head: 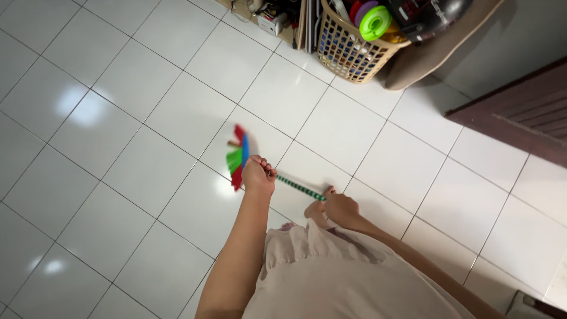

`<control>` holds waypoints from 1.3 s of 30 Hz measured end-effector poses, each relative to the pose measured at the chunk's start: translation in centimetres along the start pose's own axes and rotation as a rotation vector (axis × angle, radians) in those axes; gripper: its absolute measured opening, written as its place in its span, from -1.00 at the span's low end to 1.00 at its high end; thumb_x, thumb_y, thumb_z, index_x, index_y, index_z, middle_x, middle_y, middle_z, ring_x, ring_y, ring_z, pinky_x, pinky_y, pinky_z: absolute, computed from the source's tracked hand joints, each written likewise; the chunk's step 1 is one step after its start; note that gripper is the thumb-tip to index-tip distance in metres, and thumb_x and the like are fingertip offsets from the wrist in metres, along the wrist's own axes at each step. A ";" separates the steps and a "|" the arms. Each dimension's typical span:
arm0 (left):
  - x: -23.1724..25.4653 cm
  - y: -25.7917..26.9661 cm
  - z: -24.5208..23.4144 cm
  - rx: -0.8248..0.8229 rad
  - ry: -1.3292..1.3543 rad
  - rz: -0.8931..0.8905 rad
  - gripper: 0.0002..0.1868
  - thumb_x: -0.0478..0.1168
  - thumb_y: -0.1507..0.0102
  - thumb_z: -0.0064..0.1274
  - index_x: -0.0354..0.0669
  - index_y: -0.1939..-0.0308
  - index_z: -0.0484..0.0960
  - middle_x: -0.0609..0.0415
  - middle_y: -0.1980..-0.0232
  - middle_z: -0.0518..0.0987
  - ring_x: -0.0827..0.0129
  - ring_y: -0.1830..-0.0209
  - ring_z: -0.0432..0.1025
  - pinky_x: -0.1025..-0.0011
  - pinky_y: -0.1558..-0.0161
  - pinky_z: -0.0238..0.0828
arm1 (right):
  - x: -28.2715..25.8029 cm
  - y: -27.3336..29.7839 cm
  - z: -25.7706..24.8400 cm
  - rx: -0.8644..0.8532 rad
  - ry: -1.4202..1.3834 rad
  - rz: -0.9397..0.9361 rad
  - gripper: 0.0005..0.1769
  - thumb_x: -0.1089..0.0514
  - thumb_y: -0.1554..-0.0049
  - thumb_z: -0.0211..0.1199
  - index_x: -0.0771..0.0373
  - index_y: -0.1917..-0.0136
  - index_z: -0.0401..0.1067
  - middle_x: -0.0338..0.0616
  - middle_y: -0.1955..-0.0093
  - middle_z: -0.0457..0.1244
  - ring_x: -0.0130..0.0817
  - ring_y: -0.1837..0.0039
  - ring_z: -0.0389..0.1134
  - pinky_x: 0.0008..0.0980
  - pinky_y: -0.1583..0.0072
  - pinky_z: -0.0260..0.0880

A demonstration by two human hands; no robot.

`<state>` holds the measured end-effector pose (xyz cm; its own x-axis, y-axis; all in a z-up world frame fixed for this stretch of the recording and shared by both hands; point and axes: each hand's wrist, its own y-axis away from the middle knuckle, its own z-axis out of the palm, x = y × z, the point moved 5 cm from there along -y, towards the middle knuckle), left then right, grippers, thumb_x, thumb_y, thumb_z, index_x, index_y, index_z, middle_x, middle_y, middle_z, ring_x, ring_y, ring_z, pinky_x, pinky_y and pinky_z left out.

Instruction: Sweep the floor using a colorful feather duster.

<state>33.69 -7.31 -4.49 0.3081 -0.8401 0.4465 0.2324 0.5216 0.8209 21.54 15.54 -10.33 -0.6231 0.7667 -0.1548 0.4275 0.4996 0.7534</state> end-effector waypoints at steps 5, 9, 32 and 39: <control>-1.9 0.9 -2.7 -0.021 -0.010 -0.061 -0.78 -0.35 -0.27 -0.27 -0.01 0.48 0.28 0.23 0.49 0.27 0.46 0.50 0.16 0.44 0.36 0.17 | 1.6 1.7 2.0 0.084 -0.213 0.175 -0.63 -0.03 -0.26 0.04 0.18 -0.15 0.53 0.05 -0.04 0.41 0.01 -0.09 0.46 -0.01 -0.09 0.46; -4.0 1.5 -3.3 -0.065 -0.037 -0.104 -0.78 -0.32 -0.27 -0.24 0.00 0.49 0.28 0.25 0.51 0.28 0.47 0.52 0.15 0.45 0.37 0.16 | 3.3 3.6 4.5 0.140 -0.275 0.204 -0.55 -0.13 -0.23 0.09 0.12 -0.28 0.38 0.08 -0.09 0.39 0.10 -0.17 0.41 0.09 -0.18 0.39; -19.7 11.2 6.1 -0.139 -0.153 -0.175 -0.77 -0.39 -0.25 -0.32 -0.01 0.48 0.29 0.23 0.47 0.29 0.47 0.50 0.12 0.45 0.36 0.17 | 39.4 21.3 9.6 0.148 -0.314 0.800 -0.51 -0.17 -0.32 0.01 0.23 -0.15 0.54 0.03 0.06 0.40 -0.07 0.00 0.46 0.01 -0.06 0.46; -20.3 12.0 4.9 -0.106 -0.174 -0.143 -0.76 -0.39 -0.25 -0.35 0.00 0.47 0.31 0.23 0.46 0.30 0.47 0.49 0.14 0.45 0.36 0.18 | 31.2 24.0 4.7 0.337 -0.343 0.568 -0.57 -0.10 -0.34 -0.04 0.23 -0.11 0.50 0.04 0.19 0.41 -0.11 0.13 0.46 -0.02 0.04 0.47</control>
<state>25.75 15.25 -1.94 0.1040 -0.9148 0.3902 0.3607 0.4003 0.8424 15.40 53.36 -0.05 -0.0301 0.9990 -0.0319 0.8351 0.0427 0.5485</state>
